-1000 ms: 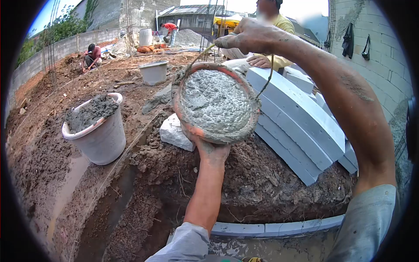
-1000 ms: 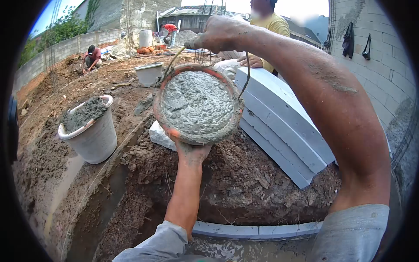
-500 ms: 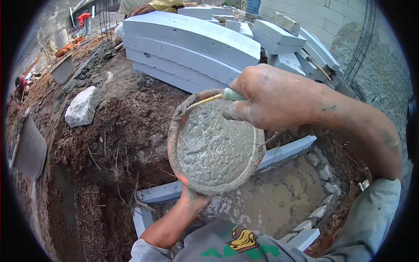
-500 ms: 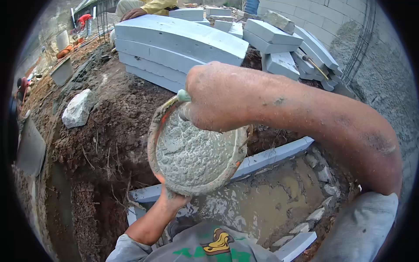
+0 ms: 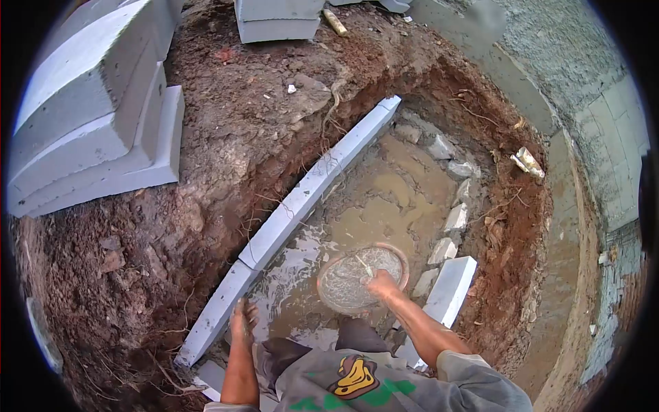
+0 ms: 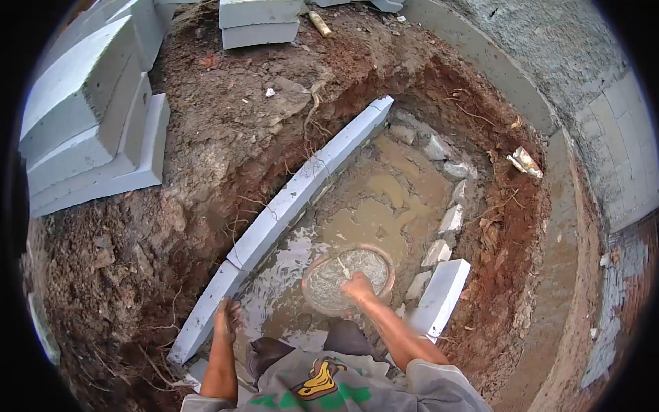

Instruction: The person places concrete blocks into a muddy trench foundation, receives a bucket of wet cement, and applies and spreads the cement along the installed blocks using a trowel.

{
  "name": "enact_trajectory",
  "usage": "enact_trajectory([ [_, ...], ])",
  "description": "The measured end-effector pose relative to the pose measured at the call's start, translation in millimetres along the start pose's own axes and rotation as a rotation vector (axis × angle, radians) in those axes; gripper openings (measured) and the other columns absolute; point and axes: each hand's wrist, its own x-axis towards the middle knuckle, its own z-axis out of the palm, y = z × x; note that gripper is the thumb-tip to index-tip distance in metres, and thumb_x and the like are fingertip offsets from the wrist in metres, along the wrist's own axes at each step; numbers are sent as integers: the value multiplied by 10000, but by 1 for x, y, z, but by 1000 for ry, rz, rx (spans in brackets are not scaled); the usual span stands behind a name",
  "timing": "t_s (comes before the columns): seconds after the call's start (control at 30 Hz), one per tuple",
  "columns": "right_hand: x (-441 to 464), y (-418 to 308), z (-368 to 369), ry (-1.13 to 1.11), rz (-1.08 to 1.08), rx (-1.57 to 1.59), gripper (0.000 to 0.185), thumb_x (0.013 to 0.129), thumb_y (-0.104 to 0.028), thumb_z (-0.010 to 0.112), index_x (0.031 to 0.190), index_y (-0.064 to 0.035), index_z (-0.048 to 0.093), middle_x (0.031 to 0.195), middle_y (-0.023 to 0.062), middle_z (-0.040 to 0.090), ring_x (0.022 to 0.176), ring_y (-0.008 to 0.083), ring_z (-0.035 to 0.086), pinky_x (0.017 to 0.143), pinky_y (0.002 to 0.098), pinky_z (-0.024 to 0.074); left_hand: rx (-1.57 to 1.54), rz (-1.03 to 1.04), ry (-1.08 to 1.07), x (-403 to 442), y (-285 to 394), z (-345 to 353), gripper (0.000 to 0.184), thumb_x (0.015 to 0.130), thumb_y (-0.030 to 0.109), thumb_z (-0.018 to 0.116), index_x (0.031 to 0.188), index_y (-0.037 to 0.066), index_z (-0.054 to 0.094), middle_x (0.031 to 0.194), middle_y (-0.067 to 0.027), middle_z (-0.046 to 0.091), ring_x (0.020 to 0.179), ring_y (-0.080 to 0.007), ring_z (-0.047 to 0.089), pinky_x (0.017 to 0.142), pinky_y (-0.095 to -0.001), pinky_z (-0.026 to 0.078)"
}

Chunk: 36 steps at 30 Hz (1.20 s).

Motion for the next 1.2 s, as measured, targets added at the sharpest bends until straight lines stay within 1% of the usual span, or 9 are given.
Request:
enact_trajectory([
  [0.2, 103, 181, 21, 204, 320, 364, 295, 653, -174, 634, 840, 55, 635, 730, 187, 632, 643, 279, 623, 605, 379, 476, 270, 115, 245, -5, 81, 21, 428, 852, 449, 580, 1106, 107, 534, 844, -39, 618, 734, -124, 573, 555, -269, 393],
  [0.33, 146, 264, 44, 156, 535, 599, 401, 677, -226, 733, 984, -16, 584, 819, 132, 592, 658, 291, 559, 527, 454, 453, 326, 171, 206, -20, 98, 152, 409, 864, 386, 590, 1123, 75, 534, 903, -50, 611, 756, -115, 575, 638, -269, 430],
  [0.4, 151, 272, 35, 89, 542, 708, 400, 678, -228, 732, 986, -20, 584, 813, 133, 586, 640, 298, 548, 467, 468, 431, 451, 262, -8, -7, 88, 201, 425, 868, 300, 602, 1168, 8, 528, 989, -107, 626, 871, -164, 600, 773, -313, 461],
  [0.47, 139, 261, 5, 133, 621, 770, 309, 680, -218, 700, 904, -26, 609, 745, 106, 582, 581, 259, 538, 494, 432, 438, 731, 510, -158, 2, 81, 237, 460, 865, 236, 611, 1211, -49, 506, 1103, -173, 604, 1011, -220, 584, 887, -326, 439],
  [0.53, 148, 251, -13, 160, 638, 826, 250, 685, -214, 686, 849, -37, 620, 691, 84, 569, 539, 232, 517, 487, 405, 429, 855, 493, -233, -6, 98, 272, 490, 860, 229, 618, 1240, -51, 490, 1164, -195, 578, 1084, -242, 556, 938, -323, 412],
  [0.73, 191, 244, -72, 253, 686, 956, 191, 713, -219, 681, 795, -58, 617, 599, 48, 509, 447, 188, 421, 396, 338, 353, 866, 527, -244, 14, 130, 338, 447, 860, 198, 612, 1221, -46, 510, 1170, -192, 581, 1071, -230, 569, 919, -307, 424],
  [0.9, 248, 210, -140, 363, 630, 934, 175, 729, -222, 662, 707, -73, 573, 545, 29, 445, 390, 178, 397, 348, 349, 318, 881, 481, -303, 77, 122, 388, 439, 856, 237, 609, 1182, -50, 544, 1124, -185, 610, 1037, -227, 588, 901, -309, 435],
  [1.03, 330, 200, -187, 288, 540, 1013, 186, 731, -211, 650, 662, -76, 542, 539, 36, 448, 370, 177, 403, 336, 360, 331, 1059, 369, -346, 130, 122, 459, 463, 846, 293, 610, 1185, -19, 556, 1099, -185, 626, 1023, -252, 602, 885, -323, 446],
  [1.2, 437, 191, -240, 263, 565, 803, 156, 704, -178, 638, 762, -57, 557, 580, 54, 499, 411, 174, 445, 352, 357, 353, 1140, 351, -439, 176, 148, 559, 468, 848, 316, 607, 1212, 27, 548, 1137, -181, 611, 1058, -267, 590, 905, -345, 444],
])
